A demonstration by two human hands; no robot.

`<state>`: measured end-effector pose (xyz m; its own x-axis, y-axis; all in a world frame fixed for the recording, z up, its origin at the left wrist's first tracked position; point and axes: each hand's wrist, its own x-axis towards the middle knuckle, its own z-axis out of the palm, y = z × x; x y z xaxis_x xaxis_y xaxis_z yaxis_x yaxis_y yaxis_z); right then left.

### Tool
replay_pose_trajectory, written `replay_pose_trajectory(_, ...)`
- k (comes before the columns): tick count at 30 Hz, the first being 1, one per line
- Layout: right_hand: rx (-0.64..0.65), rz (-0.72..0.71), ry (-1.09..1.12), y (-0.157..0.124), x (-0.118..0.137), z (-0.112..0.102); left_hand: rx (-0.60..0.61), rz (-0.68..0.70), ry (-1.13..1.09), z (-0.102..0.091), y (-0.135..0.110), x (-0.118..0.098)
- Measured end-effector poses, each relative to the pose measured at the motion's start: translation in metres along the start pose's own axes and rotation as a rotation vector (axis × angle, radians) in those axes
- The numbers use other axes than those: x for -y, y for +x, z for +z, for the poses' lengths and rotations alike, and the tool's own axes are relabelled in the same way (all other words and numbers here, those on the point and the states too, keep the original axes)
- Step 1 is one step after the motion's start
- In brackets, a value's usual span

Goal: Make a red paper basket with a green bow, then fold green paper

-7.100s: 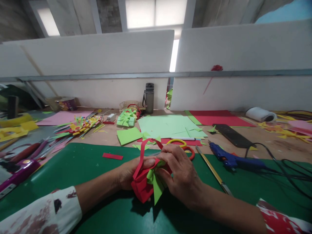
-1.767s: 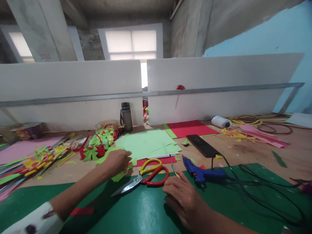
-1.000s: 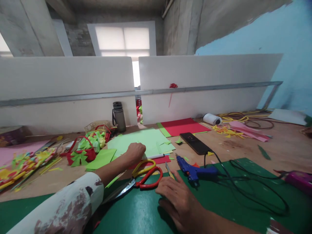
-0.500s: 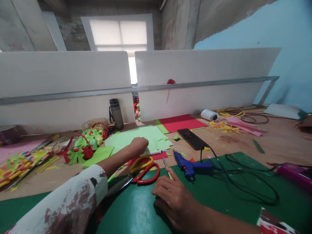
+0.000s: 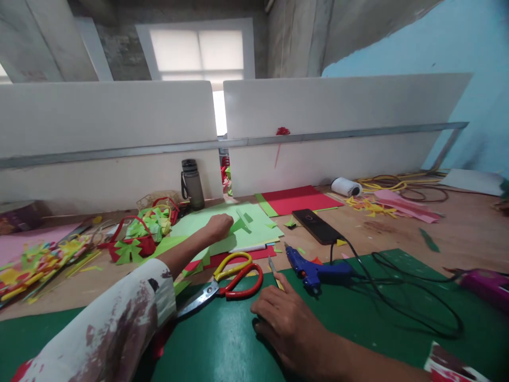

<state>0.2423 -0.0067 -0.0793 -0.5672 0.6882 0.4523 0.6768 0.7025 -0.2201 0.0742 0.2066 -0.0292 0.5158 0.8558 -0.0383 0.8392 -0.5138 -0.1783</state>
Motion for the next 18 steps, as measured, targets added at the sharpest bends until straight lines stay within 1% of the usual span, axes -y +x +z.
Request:
replay_pose_trajectory(3,0.000,0.005,0.001,0.000,-0.001,0.000,-0.027,0.017,-0.007,-0.003,-0.002,0.004)
replay_pose_trajectory(7,0.003,0.008,0.009,0.001,-0.001,0.000,-0.040,0.111,-0.029,-0.001,-0.014,-0.006)
replay_pose_trajectory(10,0.012,0.012,0.008,0.001,0.000,-0.001,-0.040,0.215,-0.044,-0.004,-0.024,-0.020)
replay_pose_trajectory(13,0.013,0.011,-0.004,0.001,0.001,-0.001,0.003,0.308,-0.040,-0.010,-0.030,-0.038)
replay_pose_trajectory(16,0.013,0.019,-0.010,0.001,0.001,-0.002,0.056,0.337,-0.010,-0.011,-0.030,-0.059)
replay_pose_trajectory(18,0.007,0.014,-0.013,0.001,0.002,-0.002,0.056,0.341,0.009,-0.008,-0.028,-0.071)
